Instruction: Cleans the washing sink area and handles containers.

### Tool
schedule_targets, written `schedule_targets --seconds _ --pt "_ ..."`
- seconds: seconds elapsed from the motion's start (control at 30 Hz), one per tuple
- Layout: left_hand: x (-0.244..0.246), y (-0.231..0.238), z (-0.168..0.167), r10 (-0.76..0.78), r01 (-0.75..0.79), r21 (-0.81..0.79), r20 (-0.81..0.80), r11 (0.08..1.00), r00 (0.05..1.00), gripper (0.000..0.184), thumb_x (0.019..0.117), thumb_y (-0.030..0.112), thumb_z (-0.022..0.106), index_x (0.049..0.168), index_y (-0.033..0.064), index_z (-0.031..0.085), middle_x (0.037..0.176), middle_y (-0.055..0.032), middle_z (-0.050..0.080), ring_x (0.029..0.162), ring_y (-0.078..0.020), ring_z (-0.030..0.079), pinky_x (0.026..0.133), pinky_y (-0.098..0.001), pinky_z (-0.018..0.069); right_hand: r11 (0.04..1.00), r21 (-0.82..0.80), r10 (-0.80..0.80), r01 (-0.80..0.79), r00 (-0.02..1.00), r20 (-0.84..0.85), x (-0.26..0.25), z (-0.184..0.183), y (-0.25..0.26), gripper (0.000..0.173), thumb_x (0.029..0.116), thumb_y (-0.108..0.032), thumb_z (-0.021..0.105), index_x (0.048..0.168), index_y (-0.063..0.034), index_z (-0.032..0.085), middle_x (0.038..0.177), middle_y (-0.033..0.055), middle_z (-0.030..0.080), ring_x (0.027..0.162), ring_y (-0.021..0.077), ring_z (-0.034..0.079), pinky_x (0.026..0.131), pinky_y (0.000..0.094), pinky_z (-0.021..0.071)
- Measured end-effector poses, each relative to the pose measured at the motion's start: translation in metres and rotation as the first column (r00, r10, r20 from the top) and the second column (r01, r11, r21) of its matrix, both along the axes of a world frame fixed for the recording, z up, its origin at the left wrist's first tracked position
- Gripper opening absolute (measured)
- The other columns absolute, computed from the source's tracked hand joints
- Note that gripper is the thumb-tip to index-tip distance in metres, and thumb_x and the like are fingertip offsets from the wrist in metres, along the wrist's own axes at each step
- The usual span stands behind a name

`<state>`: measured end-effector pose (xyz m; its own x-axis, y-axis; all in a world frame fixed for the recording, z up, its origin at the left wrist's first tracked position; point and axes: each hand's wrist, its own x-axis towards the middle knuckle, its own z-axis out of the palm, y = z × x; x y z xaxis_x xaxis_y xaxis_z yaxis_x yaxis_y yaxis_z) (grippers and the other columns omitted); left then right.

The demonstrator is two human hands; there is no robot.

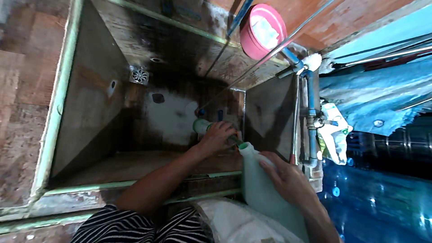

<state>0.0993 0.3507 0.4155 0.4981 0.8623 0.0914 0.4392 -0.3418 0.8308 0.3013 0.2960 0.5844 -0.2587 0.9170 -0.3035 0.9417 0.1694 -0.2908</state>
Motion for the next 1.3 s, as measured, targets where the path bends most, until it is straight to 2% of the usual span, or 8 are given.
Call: schedule_targets --seconds 0.27,0.63,0.8,0.93,1.07,1.3 --pt "-0.002 0.006 0.0 -0.013 0.01 -0.088 -0.027 0.996 1.0 0.04 0.0935 0.021 0.072 0.127 -0.0002 0.067 0.137 -0.0232 0.06 0.133 -0.0431 0.052 0.113 -0.0576 0.0373 1.0 0.005 0.005 -0.005 1.0 0.004 0.0 0.0 -0.001 0.044 0.1044 -0.039 0.049 0.125 -0.0059 0.071 0.075 0.0124 0.071 0.062 0.0291 0.068 0.057 0.0489 0.0535" --pt "-0.007 0.003 -0.004 0.022 -0.023 -0.059 -0.005 0.998 1.0 0.041 0.0932 0.024 0.072 0.126 -0.001 0.068 0.134 -0.0235 0.062 0.128 -0.0428 0.055 0.109 -0.0582 0.0399 1.0 -0.005 -0.005 0.005 1.0 0.004 -0.001 0.0 -0.002 0.044 0.1046 -0.039 0.049 0.126 -0.0073 0.07 0.074 0.0117 0.071 0.063 0.0298 0.068 0.057 0.0503 0.0533" --pt "-0.009 0.003 -0.002 0.018 -0.02 -0.089 -0.024 0.996 1.0 0.041 0.0943 0.025 0.072 0.127 -0.0008 0.067 0.137 -0.0251 0.06 0.132 -0.0443 0.053 0.111 -0.0585 0.0386 1.0 -0.024 -0.012 0.012 1.0 0.001 -0.001 0.001 -0.001 0.043 0.1045 -0.037 0.05 0.127 -0.0067 0.07 0.078 0.0133 0.072 0.066 0.032 0.07 0.059 0.0532 0.0541" --pt "-0.009 0.004 -0.002 0.011 -0.016 -0.098 -0.045 0.995 0.999 0.042 0.0956 0.027 0.07 0.127 -0.0007 0.067 0.138 -0.0242 0.059 0.133 -0.0431 0.052 0.112 -0.0573 0.0374 0.999 -0.03 -0.016 0.017 1.0 0.009 -0.002 0.001 -0.001 0.043 0.1044 -0.039 0.049 0.128 -0.0084 0.07 0.076 0.0117 0.071 0.065 0.0307 0.069 0.058 0.0517 0.0534" --pt "-0.009 0.003 -0.008 0.033 -0.034 -0.056 -0.022 0.998 0.999 0.04 0.0941 0.027 0.072 0.123 -0.0004 0.069 0.134 -0.0234 0.062 0.13 -0.0427 0.055 0.11 -0.0578 0.04 1.0 -0.017 -0.007 0.007 1.0 0.013 -0.002 0.0 -0.001 0.043 0.1048 -0.039 0.049 0.126 -0.0078 0.07 0.076 0.0125 0.071 0.065 0.0319 0.069 0.057 0.0523 0.0535" --pt "-0.011 0.004 -0.007 0.023 -0.027 -0.096 -0.034 0.995 0.999 0.043 0.0944 0.028 0.072 0.127 -0.0002 0.067 0.138 -0.0237 0.06 0.133 -0.0428 0.052 0.112 -0.0583 0.0377 1.0 -0.021 -0.007 0.007 1.0 0.009 -0.002 -0.001 0.001 0.043 0.1047 -0.039 0.049 0.126 -0.0083 0.07 0.076 0.0119 0.071 0.065 0.0311 0.069 0.058 0.0521 0.0536"
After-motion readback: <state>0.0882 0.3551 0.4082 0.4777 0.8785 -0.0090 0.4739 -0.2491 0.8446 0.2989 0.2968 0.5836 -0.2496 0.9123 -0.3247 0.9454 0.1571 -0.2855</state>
